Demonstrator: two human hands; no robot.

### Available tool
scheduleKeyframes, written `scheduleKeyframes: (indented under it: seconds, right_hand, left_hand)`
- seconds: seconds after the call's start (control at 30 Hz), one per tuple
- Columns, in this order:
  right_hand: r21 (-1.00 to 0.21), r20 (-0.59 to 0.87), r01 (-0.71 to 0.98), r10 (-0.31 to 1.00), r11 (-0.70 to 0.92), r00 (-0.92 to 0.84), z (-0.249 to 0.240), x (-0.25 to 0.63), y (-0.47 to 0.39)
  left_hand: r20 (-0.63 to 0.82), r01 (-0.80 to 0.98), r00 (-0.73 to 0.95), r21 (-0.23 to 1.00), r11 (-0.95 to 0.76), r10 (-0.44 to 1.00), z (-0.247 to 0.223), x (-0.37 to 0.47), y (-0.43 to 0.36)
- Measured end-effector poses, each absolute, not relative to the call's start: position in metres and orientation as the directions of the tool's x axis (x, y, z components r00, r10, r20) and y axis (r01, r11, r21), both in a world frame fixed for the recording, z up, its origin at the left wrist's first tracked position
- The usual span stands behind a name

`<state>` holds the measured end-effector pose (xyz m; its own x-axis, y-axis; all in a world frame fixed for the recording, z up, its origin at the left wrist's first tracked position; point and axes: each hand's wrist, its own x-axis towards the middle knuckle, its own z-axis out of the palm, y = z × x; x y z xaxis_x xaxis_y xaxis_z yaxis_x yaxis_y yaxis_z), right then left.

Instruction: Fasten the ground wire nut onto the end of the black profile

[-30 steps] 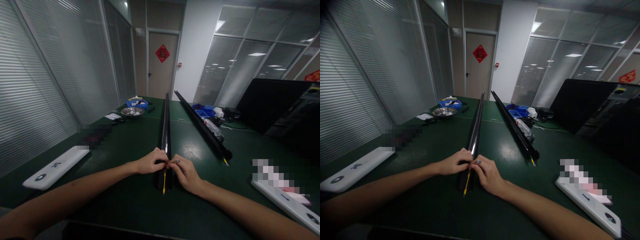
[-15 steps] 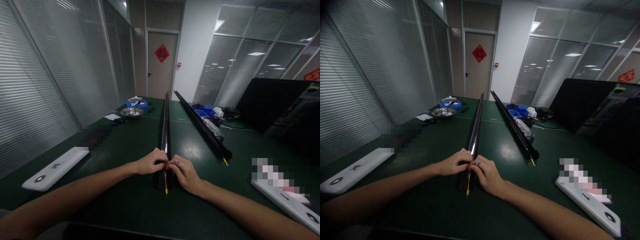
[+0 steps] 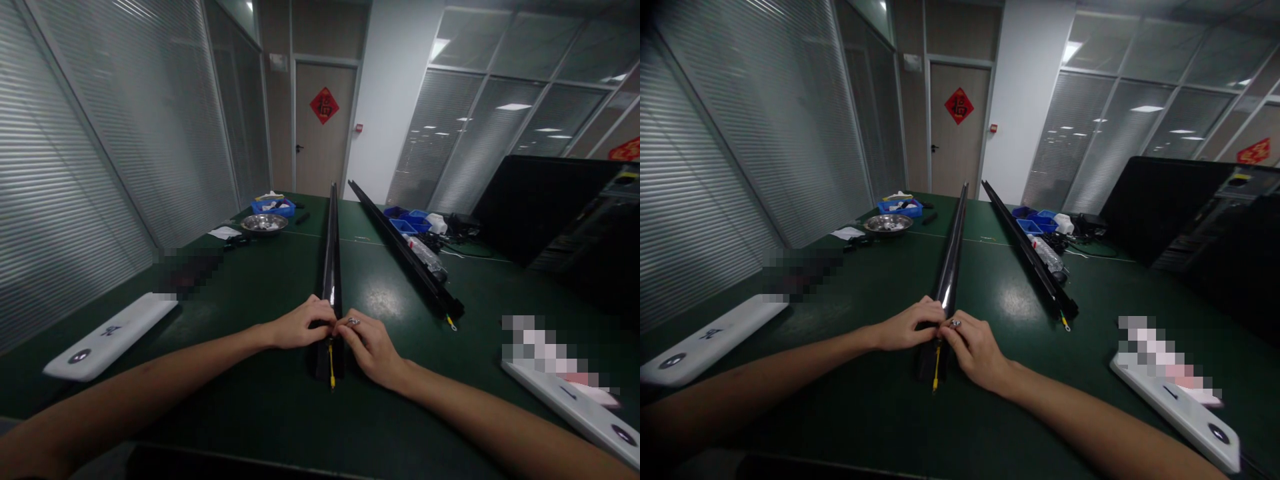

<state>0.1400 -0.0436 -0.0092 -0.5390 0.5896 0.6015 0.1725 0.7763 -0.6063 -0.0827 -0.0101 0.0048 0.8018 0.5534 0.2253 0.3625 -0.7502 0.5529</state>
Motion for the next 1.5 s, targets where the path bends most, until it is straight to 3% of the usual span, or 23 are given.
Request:
scheduleKeyframes:
  seconds: [1.5]
  right_hand:
    - [-0.562,0.628,0.169,0.551,0.81,-0.551,-0.0136,0.1408,-0.0417]
  left_hand:
    - [0.221,0.363,0.804,0.552,-0.751,0.552,0.005,-0.082,-0.0104]
